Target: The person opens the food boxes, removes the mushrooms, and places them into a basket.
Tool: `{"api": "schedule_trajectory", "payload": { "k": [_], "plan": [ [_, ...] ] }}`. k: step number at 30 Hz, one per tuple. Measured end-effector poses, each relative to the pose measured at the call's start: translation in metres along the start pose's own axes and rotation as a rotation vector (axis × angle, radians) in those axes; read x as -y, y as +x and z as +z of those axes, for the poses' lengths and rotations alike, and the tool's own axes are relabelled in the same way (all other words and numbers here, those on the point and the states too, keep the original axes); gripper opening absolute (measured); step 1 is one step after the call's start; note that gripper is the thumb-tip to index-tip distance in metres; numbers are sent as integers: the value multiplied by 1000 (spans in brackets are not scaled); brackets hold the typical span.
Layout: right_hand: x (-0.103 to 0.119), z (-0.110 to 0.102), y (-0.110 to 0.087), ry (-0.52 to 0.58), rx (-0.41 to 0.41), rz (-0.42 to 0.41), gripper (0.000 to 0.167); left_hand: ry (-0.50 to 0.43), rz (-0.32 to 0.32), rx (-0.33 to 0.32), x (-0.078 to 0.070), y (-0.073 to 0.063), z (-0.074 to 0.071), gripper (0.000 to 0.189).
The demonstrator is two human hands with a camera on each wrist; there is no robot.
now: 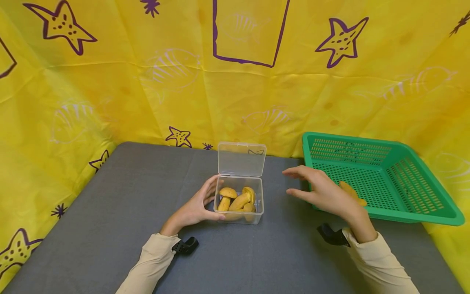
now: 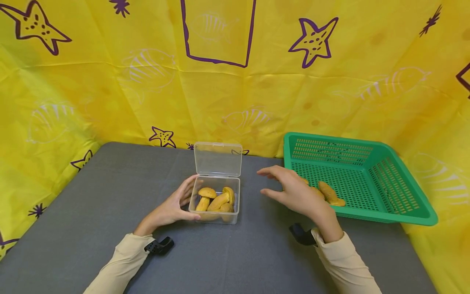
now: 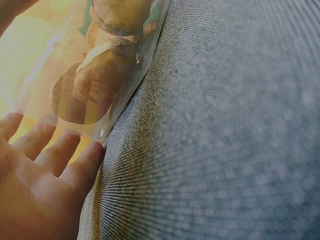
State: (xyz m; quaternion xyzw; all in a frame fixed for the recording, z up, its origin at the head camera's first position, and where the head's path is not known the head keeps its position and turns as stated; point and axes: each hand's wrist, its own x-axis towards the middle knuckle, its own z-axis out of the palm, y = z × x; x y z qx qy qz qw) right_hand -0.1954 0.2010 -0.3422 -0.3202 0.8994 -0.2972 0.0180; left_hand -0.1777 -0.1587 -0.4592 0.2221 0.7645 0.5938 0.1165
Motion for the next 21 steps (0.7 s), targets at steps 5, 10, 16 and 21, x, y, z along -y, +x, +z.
{"api": "schedule_trajectory", "payload": {
  "k": [5,10,16,21],
  "plan": [
    [7,13,9,16,17,-27,43,-1,1,0,0,0,0,114],
    [14,28,20,30,36,-70,43,2,5,2,1,0,-1,114],
    [25,43,32,26,63,-139,45,2,6,3,0,0,0,114],
    [32,53,41,7,86,-168,44,2,2,-1,-1,0,-1,115]
  ]
}}
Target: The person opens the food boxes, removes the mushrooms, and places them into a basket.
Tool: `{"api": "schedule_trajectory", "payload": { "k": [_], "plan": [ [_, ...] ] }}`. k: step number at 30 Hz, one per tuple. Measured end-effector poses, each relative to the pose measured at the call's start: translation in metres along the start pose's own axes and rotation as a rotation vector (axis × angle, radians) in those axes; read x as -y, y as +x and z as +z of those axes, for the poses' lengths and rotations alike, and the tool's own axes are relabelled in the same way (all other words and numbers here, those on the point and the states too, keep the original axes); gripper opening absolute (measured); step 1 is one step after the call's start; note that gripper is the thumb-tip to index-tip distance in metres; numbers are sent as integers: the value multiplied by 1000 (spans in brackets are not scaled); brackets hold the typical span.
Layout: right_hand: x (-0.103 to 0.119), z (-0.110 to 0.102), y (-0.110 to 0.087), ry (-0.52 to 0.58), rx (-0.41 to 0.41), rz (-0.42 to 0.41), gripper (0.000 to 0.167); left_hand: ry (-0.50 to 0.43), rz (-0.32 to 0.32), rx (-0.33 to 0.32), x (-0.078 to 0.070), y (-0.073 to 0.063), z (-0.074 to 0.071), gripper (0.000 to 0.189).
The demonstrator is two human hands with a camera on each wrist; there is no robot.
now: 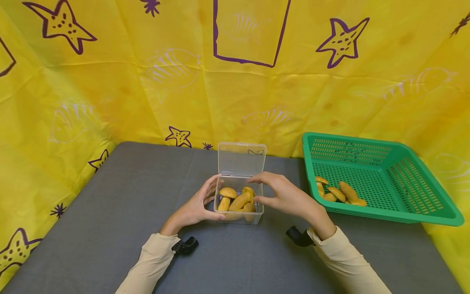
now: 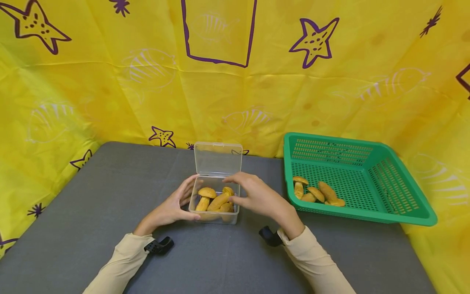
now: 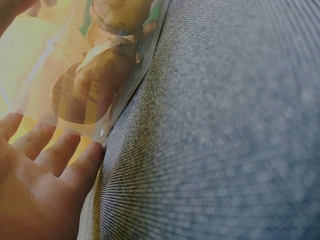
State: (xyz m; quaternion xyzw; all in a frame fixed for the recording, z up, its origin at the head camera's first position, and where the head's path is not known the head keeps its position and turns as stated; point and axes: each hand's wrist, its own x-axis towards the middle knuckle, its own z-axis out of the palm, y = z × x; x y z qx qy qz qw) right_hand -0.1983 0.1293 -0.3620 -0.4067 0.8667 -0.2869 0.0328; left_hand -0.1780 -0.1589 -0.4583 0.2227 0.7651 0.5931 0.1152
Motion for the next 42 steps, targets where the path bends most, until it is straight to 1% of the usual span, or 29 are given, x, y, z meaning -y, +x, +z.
{"api": "schedule_trajectory", "payload": {
  "k": [2,9,14,21,24,30,34,37,42],
  "plan": [
    [0,4,4,2,18,-1,43,-2,-6,1,0,0,0,115],
    [3,21,17,59,98,17,42,-5,-14,0,1,0,0,115],
    [3,34,26,47,131,6,43,-5,-13,5,2,0,0,114],
    [2,44,36,39,135,11,43,-8,-7,5,2,0,0,113],
    [1,47,41,37,135,2,43,-10,-8,5,1,0,0,114],
    [-1,51,50,29,147,12,44,-18,-6,2,1,0,0,114],
    [-2,55,54,6,148,4,45,-28,-3,3,1,1,0,114],
    [-2,59,56,-18,152,4,46,-29,-14,3,1,1,0,114],
    [0,61,56,-72,179,43,48,-27,-31,0,3,0,-1,115]
  ]
}}
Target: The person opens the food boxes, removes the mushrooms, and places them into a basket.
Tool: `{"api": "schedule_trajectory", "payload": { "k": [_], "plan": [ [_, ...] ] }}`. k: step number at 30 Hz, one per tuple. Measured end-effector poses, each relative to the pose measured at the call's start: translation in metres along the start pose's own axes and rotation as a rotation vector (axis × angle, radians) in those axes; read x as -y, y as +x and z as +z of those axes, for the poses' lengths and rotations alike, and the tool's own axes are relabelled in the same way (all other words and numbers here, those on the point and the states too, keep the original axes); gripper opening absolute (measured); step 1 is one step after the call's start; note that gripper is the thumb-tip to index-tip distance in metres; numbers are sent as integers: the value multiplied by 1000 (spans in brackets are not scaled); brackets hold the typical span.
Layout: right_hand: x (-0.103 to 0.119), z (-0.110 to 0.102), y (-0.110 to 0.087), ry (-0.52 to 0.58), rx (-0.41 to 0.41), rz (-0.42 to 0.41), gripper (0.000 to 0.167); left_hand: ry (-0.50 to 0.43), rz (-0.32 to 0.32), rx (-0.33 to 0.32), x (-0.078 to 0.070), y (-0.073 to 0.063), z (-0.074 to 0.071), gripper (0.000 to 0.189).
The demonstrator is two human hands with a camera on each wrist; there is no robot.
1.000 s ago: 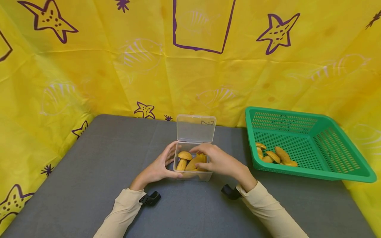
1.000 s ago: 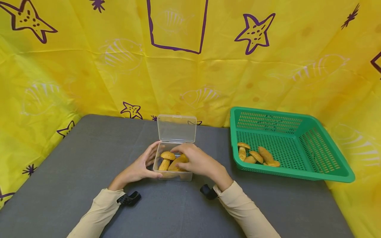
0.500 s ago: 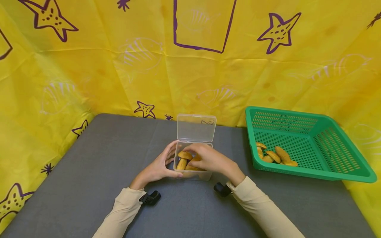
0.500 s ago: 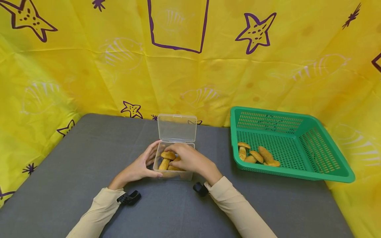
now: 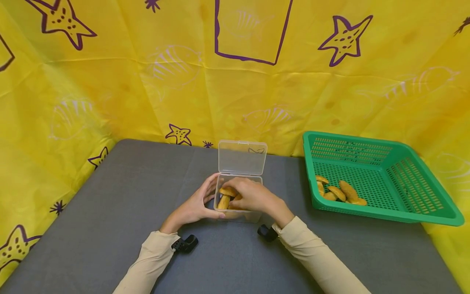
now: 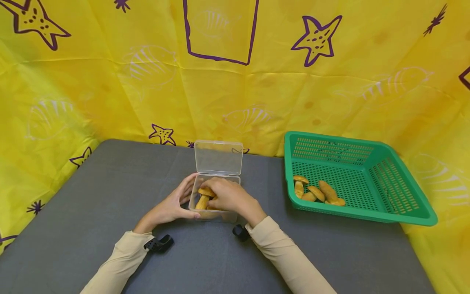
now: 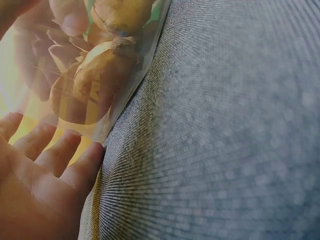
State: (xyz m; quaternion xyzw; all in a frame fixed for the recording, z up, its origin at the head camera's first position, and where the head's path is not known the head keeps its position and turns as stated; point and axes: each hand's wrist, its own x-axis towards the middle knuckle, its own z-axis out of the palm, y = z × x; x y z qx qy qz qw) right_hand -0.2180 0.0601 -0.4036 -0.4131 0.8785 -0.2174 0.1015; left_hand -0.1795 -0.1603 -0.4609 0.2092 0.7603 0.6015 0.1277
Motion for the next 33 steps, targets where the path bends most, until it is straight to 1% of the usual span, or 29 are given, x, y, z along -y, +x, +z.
{"api": "schedule_trajectory", "payload": {
  "k": [4,13,18,22,24,29,31,33],
  "plan": [
    [1,0,-1,-28,4,18,48,0,-3,4,0,0,0,115],
    [-1,0,-2,-15,-77,-42,45,6,-7,5,-3,0,0,116],
    [0,0,-4,6,-93,-36,51,8,-2,3,-2,0,0,116],
    [0,1,-5,0,-101,-37,54,8,1,1,-1,-1,-1,115],
    [0,2,-5,11,-112,-49,51,9,0,-1,-1,-1,-1,115],
    [-2,3,-4,68,-162,-94,40,14,-5,-4,-2,-1,-1,116],
    [-3,3,-4,74,-172,-103,38,15,-8,-4,-2,-1,-1,116],
    [-3,3,-5,68,-170,-106,41,11,-10,-2,-2,-1,0,116]
  ]
}}
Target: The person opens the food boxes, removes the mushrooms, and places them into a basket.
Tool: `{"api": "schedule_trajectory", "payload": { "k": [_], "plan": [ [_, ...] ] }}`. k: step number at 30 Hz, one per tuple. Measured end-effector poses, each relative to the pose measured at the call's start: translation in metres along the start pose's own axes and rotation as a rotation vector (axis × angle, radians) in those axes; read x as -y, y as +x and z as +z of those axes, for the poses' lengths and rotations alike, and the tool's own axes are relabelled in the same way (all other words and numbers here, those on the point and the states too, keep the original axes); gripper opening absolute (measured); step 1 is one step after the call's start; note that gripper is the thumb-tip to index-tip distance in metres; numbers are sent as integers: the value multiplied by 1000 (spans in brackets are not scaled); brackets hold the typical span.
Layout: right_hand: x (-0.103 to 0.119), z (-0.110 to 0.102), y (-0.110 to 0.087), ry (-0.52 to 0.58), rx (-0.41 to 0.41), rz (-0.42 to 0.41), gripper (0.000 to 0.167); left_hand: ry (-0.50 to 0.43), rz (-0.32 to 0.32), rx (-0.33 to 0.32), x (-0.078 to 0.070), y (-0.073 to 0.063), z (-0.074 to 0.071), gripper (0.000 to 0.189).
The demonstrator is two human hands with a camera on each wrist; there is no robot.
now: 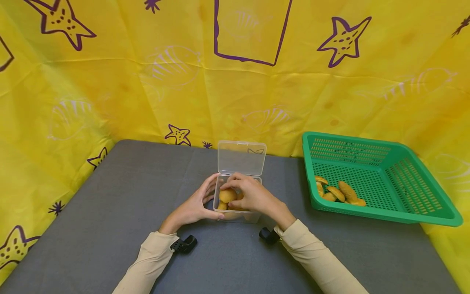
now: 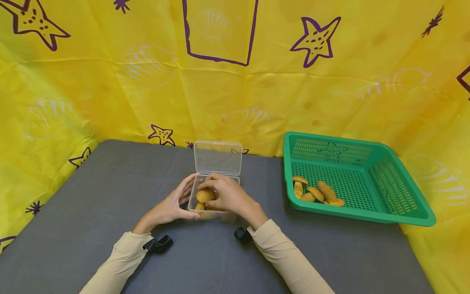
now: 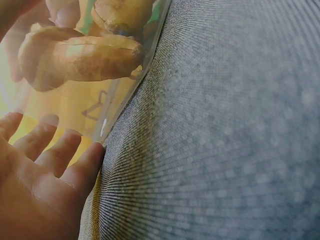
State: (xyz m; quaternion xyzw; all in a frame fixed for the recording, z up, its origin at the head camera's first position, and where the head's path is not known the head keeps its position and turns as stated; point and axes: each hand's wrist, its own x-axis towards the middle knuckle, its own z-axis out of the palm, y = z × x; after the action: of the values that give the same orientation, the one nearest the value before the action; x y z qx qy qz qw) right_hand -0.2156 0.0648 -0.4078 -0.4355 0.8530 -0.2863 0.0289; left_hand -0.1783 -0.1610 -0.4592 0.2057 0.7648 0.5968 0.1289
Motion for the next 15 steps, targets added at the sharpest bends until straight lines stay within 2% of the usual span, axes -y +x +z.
{"api": "schedule_trajectory", "payload": {
  "k": [8,15],
  "plan": [
    [0,0,-1,-14,30,-21,45,-6,12,5,1,0,0,115],
    [2,0,0,-48,59,-2,45,-3,11,2,1,0,0,115]
  ]
}}
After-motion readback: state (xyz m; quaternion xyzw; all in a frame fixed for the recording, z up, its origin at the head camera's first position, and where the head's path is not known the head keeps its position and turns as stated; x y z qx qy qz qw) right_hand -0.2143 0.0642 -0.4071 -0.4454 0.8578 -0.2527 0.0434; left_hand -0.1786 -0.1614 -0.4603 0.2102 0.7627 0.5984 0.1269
